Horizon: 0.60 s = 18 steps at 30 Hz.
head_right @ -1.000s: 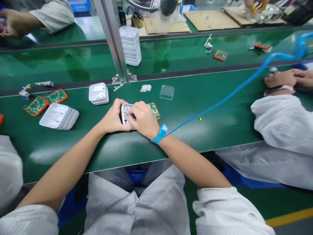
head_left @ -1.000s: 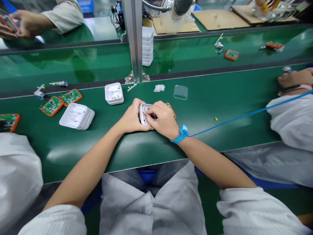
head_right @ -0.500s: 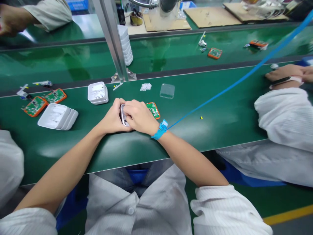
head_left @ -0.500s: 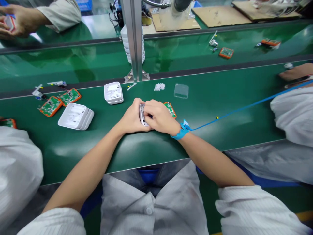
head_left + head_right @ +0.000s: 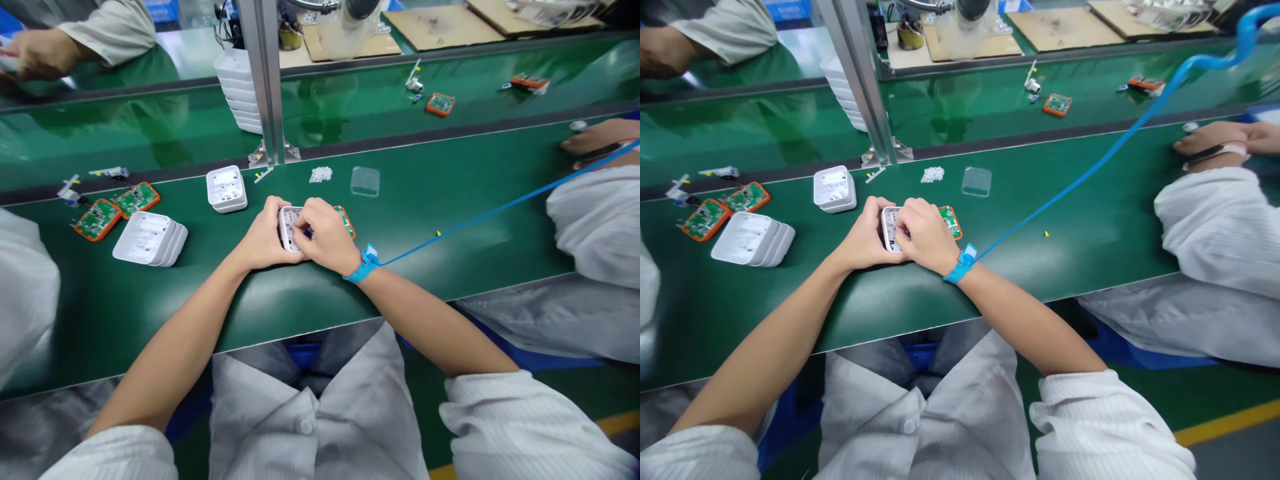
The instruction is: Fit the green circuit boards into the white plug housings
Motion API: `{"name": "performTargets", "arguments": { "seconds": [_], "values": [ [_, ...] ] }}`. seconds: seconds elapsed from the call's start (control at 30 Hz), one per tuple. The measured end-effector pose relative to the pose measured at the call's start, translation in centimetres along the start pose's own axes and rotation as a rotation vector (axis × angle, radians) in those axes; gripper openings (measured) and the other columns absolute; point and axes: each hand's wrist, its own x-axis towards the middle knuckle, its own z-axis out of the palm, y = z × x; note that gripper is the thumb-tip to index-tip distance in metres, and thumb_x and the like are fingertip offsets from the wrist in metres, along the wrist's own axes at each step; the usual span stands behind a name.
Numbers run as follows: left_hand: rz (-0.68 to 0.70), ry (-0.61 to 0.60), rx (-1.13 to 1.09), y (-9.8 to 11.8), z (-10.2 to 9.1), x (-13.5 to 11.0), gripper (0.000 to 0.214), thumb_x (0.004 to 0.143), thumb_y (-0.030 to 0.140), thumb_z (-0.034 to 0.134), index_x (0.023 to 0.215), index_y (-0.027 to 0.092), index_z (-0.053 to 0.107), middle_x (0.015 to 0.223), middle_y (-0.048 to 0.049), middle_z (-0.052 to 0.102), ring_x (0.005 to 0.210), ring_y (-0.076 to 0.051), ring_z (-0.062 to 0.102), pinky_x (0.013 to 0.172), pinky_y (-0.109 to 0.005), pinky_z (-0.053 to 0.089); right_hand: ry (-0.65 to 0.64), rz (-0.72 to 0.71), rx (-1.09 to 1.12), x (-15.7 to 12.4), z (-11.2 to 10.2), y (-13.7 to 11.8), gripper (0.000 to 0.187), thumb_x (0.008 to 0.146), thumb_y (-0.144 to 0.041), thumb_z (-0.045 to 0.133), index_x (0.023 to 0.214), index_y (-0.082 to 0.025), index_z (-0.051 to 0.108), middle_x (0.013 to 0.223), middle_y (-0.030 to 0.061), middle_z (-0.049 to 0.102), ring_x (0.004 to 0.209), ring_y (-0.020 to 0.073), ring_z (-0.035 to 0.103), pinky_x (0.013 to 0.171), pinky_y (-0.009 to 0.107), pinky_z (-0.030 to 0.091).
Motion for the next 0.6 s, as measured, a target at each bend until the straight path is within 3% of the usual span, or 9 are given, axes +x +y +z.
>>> {"name": "performTargets", "arguments": {
  "seconds": [0.27,0.6],
  "values": [
    [-0.014,-0.003,0.001,0.2,0.0,0.0,0.08,0.05,0.042,0.092,0.108,0.024,0.04,0.1,-0.0003,0.058,0.084,-0.018,0.059,0.069,-0.031,0.046,-0.101,0.014,0.072,0.7,-0.9,0.0,0.016,0.077,-0.013,0.049,0.071,-0.023,0.038,0.077,0.0026,0.05,0.08,0.0208,0.047,0.073,0.035,0.032],
    [0.022,0.009,0.015,0.2,0.1,0.0,0.075,0.051,0.041,0.09,0.104,0.024,0.039,0.095,0.0011,0.056,0.08,-0.018,0.059,0.065,-0.03,0.044,-0.232,-0.006,-0.003,1.2,-1.1,-0.5,0.018,0.082,-0.009,0.048,0.07,-0.021,0.043,0.081,0.0036,0.056,0.083,0.0208,0.047,0.07,0.036,0.028]
  ]
}}
